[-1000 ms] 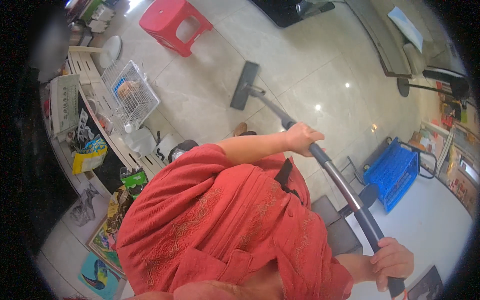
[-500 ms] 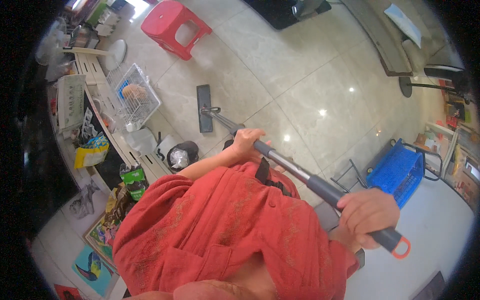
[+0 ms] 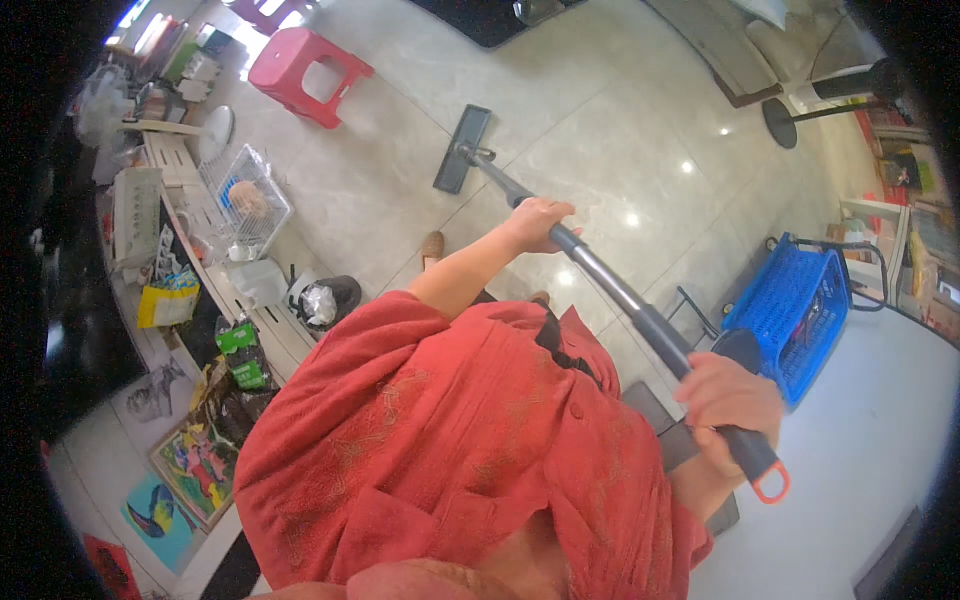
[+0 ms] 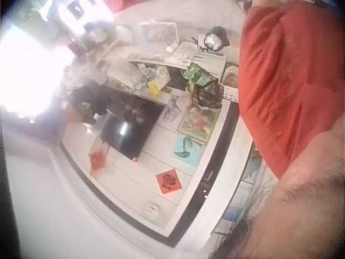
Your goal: The person mops the tiled floor using a flat mop, moving around furniture and objects. They temporarily lift a red plastic stool to clean underneath it and continue mopping across the room.
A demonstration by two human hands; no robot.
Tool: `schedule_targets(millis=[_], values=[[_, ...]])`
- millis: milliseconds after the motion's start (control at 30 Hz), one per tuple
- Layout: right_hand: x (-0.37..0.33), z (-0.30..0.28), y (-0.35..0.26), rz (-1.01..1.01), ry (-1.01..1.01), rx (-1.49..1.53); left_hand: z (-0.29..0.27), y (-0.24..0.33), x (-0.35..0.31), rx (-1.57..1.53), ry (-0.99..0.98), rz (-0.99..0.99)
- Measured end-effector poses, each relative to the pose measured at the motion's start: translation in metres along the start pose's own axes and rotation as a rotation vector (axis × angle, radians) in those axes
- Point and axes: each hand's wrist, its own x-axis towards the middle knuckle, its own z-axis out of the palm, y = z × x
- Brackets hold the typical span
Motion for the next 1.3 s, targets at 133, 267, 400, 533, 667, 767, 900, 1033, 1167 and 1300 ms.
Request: schedule_targets(millis=[133,267,400,533,667,767,900,1033,1167,1300], values=[[-0.005,-0.024,0.015,0.019,-0.435,0.133,-0.013,0.016,-0.066,0.071,-0.006,-0.161],[0.015,-0.029,0.042,0.003,-0.639,0.365,-0.02,0.022,-0.126,0.12,0.087,-0.277],[0.043,-0.014,0.049,-0.034,-0.745,0.367,-0.041,0.022,-0.127,0.107,0.142,-0.287],[0.083,-0.024,0.066,0.043,-0.573,0.394,-0.038,-0.013,-0.088,0.239,0.234,-0.419],[0.133,-0.058,0.088,0.056,-0.535,0.294,-0.043,-0.045,-0.033,0.257,0.134,-0.235],[0.174,-0.075,0.11,0.109,-0.417,0.295,-0.041,-0.096,0.028,0.321,0.051,-0.213],[0.243,-0.083,0.138,0.079,-0.287,0.194,-0.054,-0.177,0.128,0.36,0.064,-0.123],[0.277,-0.109,0.14,0.174,-0.094,0.033,-0.037,-0.198,0.236,0.158,0.102,-0.041],[0.284,-0.169,0.09,0.135,-0.045,-0.227,0.011,-0.147,0.312,-0.044,0.109,-0.002],[0.33,-0.241,0.052,-0.059,-0.624,-0.256,0.018,-0.089,0.336,-0.187,0.133,-0.005]])
